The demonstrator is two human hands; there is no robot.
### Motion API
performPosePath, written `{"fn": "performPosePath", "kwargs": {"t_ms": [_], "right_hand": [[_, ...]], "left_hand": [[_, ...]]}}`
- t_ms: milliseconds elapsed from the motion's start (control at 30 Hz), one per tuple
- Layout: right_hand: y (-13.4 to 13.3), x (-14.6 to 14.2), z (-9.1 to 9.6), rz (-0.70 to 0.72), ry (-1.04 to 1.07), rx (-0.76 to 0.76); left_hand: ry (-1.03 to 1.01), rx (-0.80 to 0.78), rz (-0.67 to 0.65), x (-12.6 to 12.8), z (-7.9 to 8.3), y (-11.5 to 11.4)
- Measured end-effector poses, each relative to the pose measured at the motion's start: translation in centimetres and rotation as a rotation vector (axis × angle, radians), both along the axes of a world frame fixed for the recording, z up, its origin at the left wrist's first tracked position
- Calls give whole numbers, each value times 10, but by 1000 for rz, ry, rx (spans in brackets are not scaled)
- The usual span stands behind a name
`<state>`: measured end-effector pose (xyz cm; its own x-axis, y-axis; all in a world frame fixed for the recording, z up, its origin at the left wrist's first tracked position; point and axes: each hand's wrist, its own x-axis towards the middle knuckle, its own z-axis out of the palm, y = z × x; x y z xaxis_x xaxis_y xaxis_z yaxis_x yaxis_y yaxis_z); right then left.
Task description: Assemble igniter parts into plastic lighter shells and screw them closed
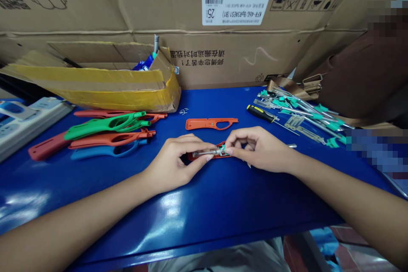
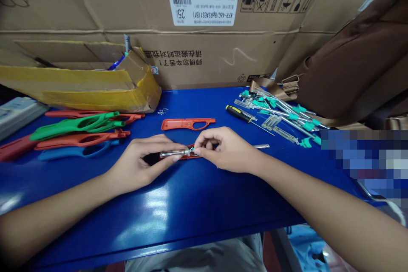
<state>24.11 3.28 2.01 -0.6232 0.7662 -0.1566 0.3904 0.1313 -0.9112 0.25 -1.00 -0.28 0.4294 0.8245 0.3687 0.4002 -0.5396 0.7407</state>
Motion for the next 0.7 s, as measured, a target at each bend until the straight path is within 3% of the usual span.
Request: {"fn": "performPosePath", "kwargs": {"t_ms": [700], "right_hand": [[1, -1, 0, -65, 9, -68]], "left_hand": [[-42, 0, 29, 2, -1, 1]]}}
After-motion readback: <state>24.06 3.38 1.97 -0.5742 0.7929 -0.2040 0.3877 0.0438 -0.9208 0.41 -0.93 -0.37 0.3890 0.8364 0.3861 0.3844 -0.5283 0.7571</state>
